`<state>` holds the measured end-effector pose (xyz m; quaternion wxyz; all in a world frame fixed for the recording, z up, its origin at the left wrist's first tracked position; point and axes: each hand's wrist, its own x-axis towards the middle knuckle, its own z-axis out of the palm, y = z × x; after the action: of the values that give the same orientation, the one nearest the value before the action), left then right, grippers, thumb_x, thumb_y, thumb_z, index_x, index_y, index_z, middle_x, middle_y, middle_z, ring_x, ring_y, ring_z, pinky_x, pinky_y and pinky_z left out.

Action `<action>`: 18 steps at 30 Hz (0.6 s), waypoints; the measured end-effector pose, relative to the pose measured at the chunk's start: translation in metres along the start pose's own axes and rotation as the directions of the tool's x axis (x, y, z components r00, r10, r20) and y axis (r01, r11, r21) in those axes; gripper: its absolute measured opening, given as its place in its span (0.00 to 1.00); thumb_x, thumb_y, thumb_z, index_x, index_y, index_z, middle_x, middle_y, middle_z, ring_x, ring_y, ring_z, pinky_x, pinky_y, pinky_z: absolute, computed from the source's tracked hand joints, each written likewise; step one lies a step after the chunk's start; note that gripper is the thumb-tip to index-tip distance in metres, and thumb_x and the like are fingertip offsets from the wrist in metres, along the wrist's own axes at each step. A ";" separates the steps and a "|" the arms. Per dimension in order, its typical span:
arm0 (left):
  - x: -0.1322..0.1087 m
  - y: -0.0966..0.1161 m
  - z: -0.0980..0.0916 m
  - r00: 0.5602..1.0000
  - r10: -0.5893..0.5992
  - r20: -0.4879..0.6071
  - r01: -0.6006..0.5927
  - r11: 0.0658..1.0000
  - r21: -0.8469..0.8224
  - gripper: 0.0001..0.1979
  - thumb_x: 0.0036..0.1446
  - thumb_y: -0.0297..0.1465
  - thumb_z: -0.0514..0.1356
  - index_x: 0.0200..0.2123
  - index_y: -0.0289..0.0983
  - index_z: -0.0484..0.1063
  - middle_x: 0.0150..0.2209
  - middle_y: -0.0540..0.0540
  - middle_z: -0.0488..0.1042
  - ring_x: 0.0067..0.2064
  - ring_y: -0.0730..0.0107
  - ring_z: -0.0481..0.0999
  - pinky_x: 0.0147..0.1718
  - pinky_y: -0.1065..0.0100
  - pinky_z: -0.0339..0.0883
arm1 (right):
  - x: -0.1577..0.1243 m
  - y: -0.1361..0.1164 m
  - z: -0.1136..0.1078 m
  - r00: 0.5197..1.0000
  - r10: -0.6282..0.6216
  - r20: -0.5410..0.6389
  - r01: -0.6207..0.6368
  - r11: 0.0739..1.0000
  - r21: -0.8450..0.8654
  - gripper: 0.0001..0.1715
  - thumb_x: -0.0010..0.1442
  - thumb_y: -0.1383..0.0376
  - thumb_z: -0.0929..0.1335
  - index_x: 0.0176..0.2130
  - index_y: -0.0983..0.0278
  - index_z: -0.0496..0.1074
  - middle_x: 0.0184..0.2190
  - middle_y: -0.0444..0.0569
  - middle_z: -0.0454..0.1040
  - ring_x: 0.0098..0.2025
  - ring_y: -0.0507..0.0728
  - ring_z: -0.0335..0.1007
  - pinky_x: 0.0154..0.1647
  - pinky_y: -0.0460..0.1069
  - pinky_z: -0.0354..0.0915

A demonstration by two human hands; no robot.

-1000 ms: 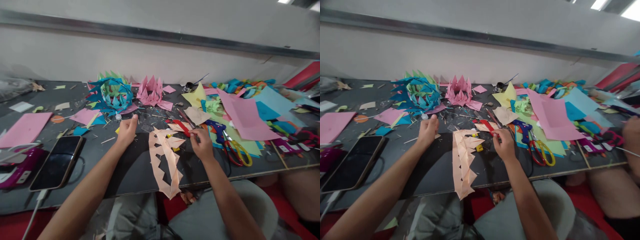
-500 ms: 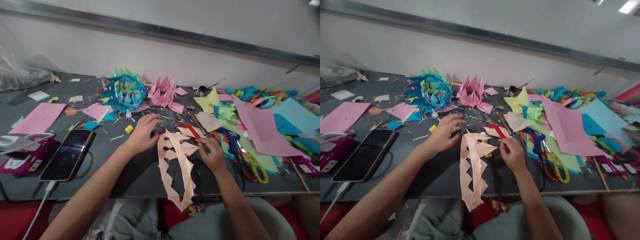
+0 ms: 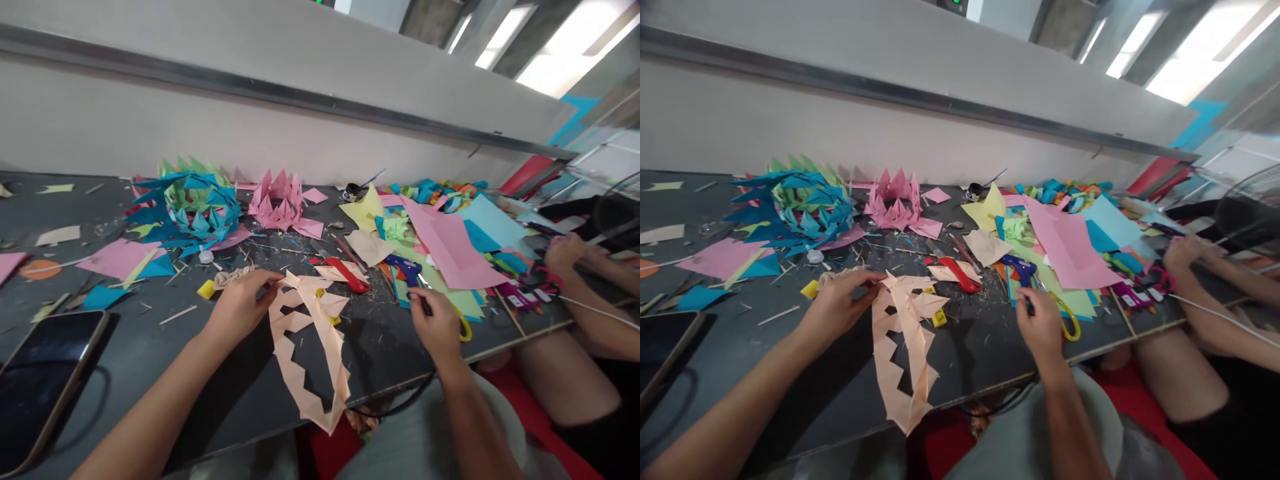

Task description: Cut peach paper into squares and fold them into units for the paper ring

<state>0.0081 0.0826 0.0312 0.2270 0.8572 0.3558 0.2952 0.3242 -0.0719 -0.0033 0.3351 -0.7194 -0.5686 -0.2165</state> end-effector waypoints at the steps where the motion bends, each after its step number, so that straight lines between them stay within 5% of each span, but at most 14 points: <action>1: 0.000 0.001 -0.001 0.999 -0.004 -0.033 0.004 1.000 -0.002 0.11 0.55 0.34 0.52 0.37 0.38 0.72 0.33 0.45 0.76 0.32 0.66 0.74 0.32 0.68 0.66 | 0.002 0.010 -0.005 0.997 0.074 -0.005 -0.074 0.997 -0.033 0.11 0.56 0.63 0.60 0.32 0.63 0.70 0.28 0.52 0.74 0.30 0.59 0.69 0.32 0.53 0.64; 5: 0.001 0.002 -0.003 0.989 -0.008 -0.150 0.007 1.000 -0.011 0.10 0.54 0.35 0.54 0.35 0.37 0.72 0.32 0.46 0.75 0.31 0.67 0.73 0.32 0.69 0.66 | 0.021 0.047 -0.022 0.950 0.306 0.056 -0.298 0.947 -0.119 0.14 0.52 0.58 0.61 0.30 0.62 0.71 0.25 0.53 0.74 0.25 0.59 0.67 0.27 0.52 0.61; 9: 0.001 0.002 -0.006 0.973 -0.063 -0.222 0.054 0.997 -0.049 0.10 0.54 0.35 0.53 0.34 0.37 0.71 0.31 0.46 0.75 0.30 0.69 0.73 0.30 0.70 0.66 | 0.036 0.059 -0.033 0.852 0.482 0.205 -0.448 0.873 -0.193 0.15 0.49 0.55 0.61 0.30 0.61 0.70 0.27 0.52 0.75 0.29 0.61 0.70 0.29 0.52 0.61; 18: 0.002 0.005 -0.007 0.929 -0.229 -0.290 0.161 0.958 -0.239 0.10 0.50 0.35 0.55 0.33 0.36 0.71 0.32 0.45 0.74 0.30 0.71 0.74 0.24 0.75 0.66 | 0.037 0.035 -0.005 0.729 0.517 0.449 -0.432 0.856 -0.284 0.21 0.50 0.48 0.63 0.28 0.62 0.71 0.23 0.50 0.74 0.27 0.60 0.70 0.26 0.49 0.59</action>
<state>0.0066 0.0823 0.0398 0.2854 0.7304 0.4378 0.4398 0.3679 -0.0547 0.0177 0.1577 -0.8962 -0.4135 0.0301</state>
